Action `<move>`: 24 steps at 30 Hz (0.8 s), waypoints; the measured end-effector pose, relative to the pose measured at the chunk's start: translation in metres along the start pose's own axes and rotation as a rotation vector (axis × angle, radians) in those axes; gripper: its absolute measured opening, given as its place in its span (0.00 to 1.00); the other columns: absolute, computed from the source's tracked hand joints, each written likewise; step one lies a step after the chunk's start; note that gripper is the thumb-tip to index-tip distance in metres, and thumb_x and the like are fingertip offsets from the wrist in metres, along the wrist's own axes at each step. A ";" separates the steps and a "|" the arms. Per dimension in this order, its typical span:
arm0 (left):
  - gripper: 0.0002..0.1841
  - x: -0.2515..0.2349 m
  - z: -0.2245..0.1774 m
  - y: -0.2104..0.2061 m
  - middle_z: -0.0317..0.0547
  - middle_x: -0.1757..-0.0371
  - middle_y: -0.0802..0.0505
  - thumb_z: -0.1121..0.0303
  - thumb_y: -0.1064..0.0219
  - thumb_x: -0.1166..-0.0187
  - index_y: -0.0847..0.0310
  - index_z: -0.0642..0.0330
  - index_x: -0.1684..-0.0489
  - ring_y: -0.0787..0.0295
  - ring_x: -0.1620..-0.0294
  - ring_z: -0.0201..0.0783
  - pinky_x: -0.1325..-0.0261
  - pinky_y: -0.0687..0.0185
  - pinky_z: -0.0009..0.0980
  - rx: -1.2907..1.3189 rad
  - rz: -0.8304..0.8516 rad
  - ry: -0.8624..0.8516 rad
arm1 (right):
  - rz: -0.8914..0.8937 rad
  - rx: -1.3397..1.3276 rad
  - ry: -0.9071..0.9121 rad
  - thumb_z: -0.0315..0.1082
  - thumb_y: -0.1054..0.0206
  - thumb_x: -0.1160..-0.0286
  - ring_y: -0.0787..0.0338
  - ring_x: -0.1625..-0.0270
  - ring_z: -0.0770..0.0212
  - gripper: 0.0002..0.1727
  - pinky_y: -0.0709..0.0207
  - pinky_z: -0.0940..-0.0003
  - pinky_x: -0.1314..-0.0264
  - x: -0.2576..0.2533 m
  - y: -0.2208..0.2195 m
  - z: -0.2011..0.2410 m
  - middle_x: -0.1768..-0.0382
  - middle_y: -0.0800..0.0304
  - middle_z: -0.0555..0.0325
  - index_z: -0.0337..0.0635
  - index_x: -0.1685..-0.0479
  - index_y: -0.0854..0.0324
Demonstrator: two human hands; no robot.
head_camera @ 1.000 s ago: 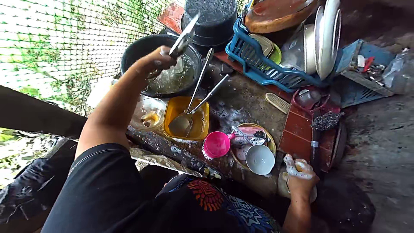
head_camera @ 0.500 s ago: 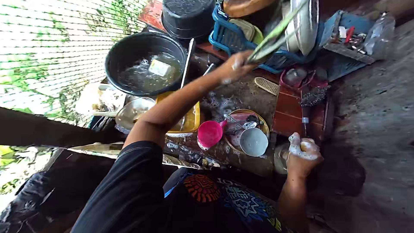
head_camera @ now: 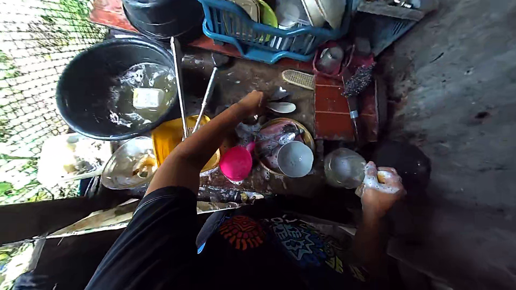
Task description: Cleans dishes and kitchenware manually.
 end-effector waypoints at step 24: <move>0.35 0.021 0.014 0.008 0.74 0.14 0.34 0.54 0.38 0.11 0.38 0.76 0.16 0.39 0.12 0.69 0.16 0.38 0.63 -0.025 0.052 0.390 | 1.308 0.482 -0.204 0.32 0.36 0.17 0.18 0.33 0.27 0.20 0.32 0.28 0.30 0.028 -0.130 -0.044 0.40 0.16 0.22 0.23 0.36 0.21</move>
Point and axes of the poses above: each hand's wrist, its own x-axis away from the middle knuckle, its own y-axis out of the back of the hand, z = x × y, the point moved 9 cm from there along -x, towards the middle knuckle
